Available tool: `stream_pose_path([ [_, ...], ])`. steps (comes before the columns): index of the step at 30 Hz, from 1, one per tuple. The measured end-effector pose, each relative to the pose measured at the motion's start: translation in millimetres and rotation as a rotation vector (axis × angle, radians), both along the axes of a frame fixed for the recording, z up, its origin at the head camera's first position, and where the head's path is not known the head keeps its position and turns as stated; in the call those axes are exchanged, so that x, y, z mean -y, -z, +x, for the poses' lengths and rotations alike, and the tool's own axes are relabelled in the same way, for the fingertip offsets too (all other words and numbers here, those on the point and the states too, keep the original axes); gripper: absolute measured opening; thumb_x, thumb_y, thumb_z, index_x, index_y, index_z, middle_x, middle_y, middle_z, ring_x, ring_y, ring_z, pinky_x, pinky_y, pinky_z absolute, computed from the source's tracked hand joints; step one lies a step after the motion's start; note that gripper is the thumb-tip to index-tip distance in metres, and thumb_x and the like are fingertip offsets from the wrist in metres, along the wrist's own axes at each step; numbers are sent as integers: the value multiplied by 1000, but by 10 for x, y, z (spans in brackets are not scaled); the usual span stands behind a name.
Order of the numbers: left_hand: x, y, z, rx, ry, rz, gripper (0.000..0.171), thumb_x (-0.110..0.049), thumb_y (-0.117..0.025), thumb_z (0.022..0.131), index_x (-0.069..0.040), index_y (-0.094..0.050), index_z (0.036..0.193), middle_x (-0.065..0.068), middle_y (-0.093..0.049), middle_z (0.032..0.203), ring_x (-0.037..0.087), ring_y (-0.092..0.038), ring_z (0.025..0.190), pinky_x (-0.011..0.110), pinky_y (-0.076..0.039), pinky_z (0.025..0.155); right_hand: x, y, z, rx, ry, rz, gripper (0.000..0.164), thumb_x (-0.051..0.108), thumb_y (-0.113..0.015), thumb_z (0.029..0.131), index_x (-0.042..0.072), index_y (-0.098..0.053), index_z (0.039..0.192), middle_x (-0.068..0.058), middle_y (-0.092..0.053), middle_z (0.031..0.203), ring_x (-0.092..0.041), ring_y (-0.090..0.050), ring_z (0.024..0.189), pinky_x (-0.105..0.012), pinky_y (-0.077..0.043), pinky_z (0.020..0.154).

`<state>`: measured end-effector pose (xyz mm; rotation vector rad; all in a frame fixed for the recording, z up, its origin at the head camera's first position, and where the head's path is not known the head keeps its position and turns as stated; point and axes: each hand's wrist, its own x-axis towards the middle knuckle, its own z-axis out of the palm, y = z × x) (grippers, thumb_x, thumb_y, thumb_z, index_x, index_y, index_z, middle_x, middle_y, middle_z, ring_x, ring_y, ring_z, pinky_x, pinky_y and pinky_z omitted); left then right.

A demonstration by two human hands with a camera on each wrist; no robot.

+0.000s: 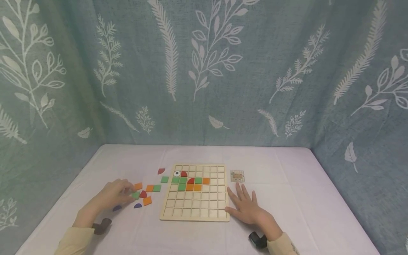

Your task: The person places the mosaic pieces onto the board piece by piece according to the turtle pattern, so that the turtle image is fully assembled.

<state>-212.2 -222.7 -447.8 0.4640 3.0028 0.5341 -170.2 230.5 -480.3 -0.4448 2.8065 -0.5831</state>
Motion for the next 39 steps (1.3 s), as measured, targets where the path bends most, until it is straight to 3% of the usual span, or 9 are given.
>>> stream_pose_path([
  [11,-136,-66,-57,-93,81,43,19,-23,-77,73,-16,-68,88,-8,-52,74,12,-44,74,35,-33,71,-1,-15,6,12,1,-3,71,53,-40,91,16,-20,148,-20,-2,153,-40,6,140,-65,8,103],
  [28,-549,-159,-187,-26,96,23,21,-26,-76,75,-18,-69,93,-6,-52,74,12,-43,75,36,-33,75,12,-45,22,-1,-6,-16,71,52,-42,91,13,-23,147,-22,-4,153,-42,4,139,-66,7,102],
  [32,-619,-157,-209,-24,129,34,19,-25,-75,76,-18,-68,92,-6,-52,74,12,-43,75,37,-32,75,11,-38,20,-1,-7,-16,71,52,-41,91,13,-22,148,-22,-3,153,-42,4,139,-66,7,102],
  [39,-744,-111,-261,-85,214,49,17,-27,-76,75,-19,-69,88,-9,-53,73,11,-43,73,35,-32,72,2,-15,7,2,-8,-14,71,52,-41,92,14,-21,148,-22,-2,153,-42,4,139,-66,8,102],
])
